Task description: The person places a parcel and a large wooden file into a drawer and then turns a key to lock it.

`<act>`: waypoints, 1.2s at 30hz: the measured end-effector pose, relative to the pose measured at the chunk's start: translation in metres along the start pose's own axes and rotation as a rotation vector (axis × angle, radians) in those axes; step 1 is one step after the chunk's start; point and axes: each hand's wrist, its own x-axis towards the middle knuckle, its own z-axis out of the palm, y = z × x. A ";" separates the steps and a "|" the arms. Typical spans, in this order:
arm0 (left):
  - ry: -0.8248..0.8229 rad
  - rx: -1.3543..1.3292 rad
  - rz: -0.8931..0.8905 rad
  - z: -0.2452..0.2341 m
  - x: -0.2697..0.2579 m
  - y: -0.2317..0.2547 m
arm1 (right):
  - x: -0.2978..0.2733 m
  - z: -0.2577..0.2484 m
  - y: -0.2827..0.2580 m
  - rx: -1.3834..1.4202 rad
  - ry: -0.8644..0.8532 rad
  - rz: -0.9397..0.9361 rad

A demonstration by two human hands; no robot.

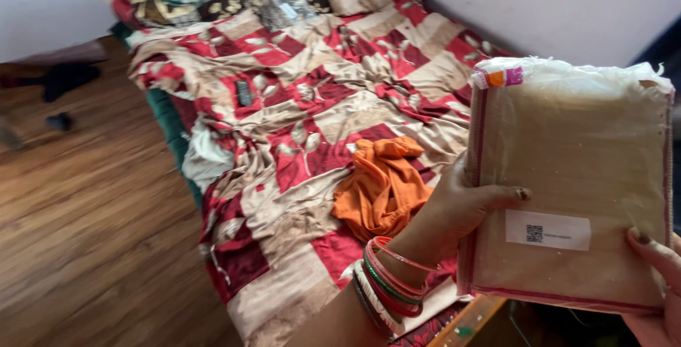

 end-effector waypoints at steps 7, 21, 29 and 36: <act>0.067 -0.009 0.082 -0.006 -0.016 0.016 | 0.026 0.027 0.008 -0.165 -0.071 0.023; 0.179 0.037 0.133 -0.051 -0.071 0.052 | -0.033 0.098 0.020 -0.222 -0.257 -0.054; 0.235 0.019 0.094 -0.058 -0.060 0.050 | -0.027 0.111 0.012 -0.212 -0.321 -0.040; 0.273 0.151 0.253 -0.067 -0.005 0.022 | 0.080 0.097 0.014 -0.185 -0.322 0.124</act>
